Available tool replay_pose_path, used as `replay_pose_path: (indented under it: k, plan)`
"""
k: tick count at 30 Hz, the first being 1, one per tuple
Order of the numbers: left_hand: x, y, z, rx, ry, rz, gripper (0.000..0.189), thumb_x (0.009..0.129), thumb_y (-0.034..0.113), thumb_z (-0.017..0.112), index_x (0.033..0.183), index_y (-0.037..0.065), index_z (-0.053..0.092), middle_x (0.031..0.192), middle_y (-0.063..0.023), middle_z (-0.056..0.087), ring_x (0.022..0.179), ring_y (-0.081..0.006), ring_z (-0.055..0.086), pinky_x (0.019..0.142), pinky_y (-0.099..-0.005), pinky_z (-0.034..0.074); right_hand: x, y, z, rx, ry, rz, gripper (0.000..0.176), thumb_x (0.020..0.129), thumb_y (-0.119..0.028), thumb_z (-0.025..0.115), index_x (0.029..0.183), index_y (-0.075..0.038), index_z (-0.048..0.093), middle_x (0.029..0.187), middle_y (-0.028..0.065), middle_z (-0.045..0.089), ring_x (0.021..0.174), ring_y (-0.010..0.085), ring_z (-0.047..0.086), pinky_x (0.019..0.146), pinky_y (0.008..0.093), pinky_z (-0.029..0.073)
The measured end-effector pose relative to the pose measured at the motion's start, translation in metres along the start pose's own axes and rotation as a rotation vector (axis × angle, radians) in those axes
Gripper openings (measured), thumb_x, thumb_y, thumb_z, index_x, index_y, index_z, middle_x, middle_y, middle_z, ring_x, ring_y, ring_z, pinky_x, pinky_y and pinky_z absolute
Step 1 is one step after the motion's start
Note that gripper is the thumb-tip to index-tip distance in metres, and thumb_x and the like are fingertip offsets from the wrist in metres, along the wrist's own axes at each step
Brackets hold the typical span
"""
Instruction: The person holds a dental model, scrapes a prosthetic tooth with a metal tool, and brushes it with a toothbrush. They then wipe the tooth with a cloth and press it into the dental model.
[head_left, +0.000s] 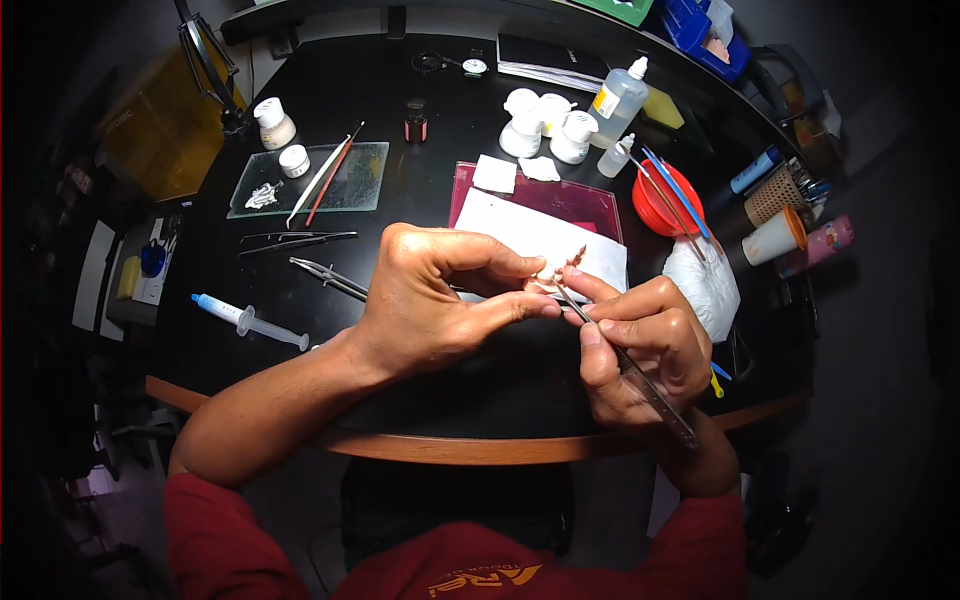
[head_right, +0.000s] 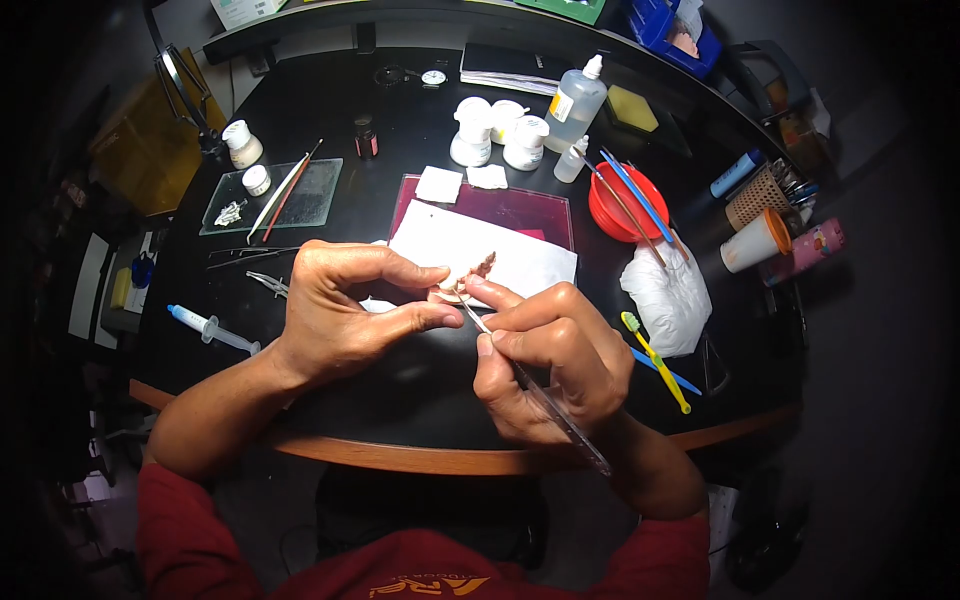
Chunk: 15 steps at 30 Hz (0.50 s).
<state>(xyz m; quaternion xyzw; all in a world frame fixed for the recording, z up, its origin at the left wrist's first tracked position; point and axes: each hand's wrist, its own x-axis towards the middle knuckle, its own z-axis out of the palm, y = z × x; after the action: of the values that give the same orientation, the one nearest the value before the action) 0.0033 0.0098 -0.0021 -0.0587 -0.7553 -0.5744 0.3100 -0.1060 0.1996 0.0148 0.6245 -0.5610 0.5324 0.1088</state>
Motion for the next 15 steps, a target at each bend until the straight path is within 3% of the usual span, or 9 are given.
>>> replay_pose_path:
  k: [5, 15]
  plan:
    - [0.0000, 0.0004, -0.0010, 0.010, -0.011, -0.002, 0.027, 0.077, 0.008, 0.091, 0.096, -0.005, 0.078, 0.087, -0.0159, 0.078, 0.079, -0.0174, 0.077, 0.073, -0.0265, 0.060, -0.0011, 0.0011, 0.0013, 0.014, 0.011, 0.004, 0.017, 0.082, 0.010, 0.069, 0.092, 0.004, 0.057, 0.088, 0.0179, 0.064, 0.084, 0.0284, 0.075, 0.085, 0.0437, 0.066]
    - [-0.0014, -0.0015, -0.0005, 0.004, -0.012, 0.000, 0.025, 0.078, 0.007, 0.090, 0.096, -0.005, 0.078, 0.088, -0.0161, 0.078, 0.080, -0.0179, 0.077, 0.074, -0.0266, 0.060, -0.0001, 0.0002, 0.0009, -0.023, -0.007, 0.018, 0.017, 0.081, 0.011, 0.070, 0.090, 0.003, 0.057, 0.086, 0.0172, 0.065, 0.085, 0.0291, 0.075, 0.084, 0.0429, 0.067]
